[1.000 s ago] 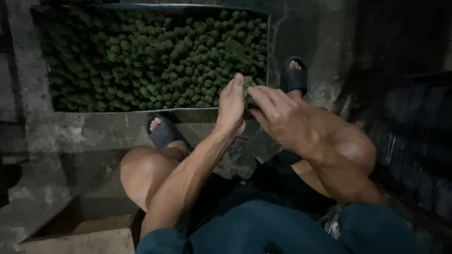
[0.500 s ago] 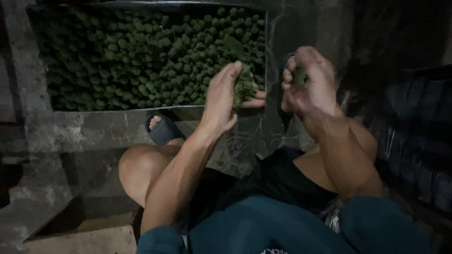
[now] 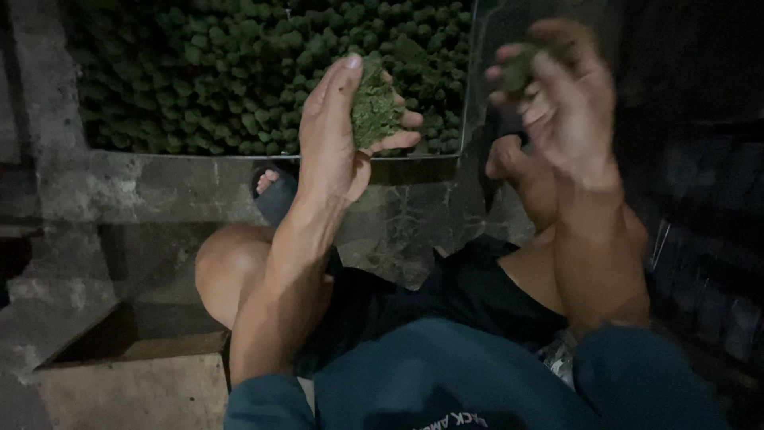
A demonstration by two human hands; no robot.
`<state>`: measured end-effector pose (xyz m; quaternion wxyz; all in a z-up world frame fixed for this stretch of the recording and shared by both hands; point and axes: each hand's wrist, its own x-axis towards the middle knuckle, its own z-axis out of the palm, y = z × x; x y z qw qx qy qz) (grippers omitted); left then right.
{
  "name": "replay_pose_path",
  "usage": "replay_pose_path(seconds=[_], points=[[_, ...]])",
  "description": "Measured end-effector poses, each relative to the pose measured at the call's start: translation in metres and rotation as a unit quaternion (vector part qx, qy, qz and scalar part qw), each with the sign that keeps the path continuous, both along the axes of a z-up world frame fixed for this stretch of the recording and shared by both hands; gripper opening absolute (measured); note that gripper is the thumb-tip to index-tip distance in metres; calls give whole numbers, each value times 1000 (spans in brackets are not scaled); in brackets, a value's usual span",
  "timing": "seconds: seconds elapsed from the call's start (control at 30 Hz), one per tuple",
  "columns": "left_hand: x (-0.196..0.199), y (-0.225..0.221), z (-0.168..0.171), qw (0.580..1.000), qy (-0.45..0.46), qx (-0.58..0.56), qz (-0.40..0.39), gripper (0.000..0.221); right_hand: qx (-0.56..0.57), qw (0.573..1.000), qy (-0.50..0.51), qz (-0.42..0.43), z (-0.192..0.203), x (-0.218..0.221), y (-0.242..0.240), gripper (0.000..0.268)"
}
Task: The person holds a clump of green baked goods in their hands, turning it over and picking apart small pieces before returning it to a tray filled with many similar items.
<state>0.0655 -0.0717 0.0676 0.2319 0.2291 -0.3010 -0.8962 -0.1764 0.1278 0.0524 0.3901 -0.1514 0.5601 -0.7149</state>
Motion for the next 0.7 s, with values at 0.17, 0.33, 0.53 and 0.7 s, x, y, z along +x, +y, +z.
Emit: replay_pose_path(seconds=[0.17,0.33,0.53,0.7], points=[[-2,2,-9,1000,11,-10,-3,38,-56,981,-160,-93,22,-9,-15,27],[-7,2,-14,1000,2,-18,-2,36,-91,995,-34,19,18,18,-28,60],[-9,2,-12,1000,11,-23,-13,35,41,992,114,-38,14,26,-21,65],[-19,4,-13,1000,18,-10,-10,34,-76,996,8,34,19,0,-14,20]])
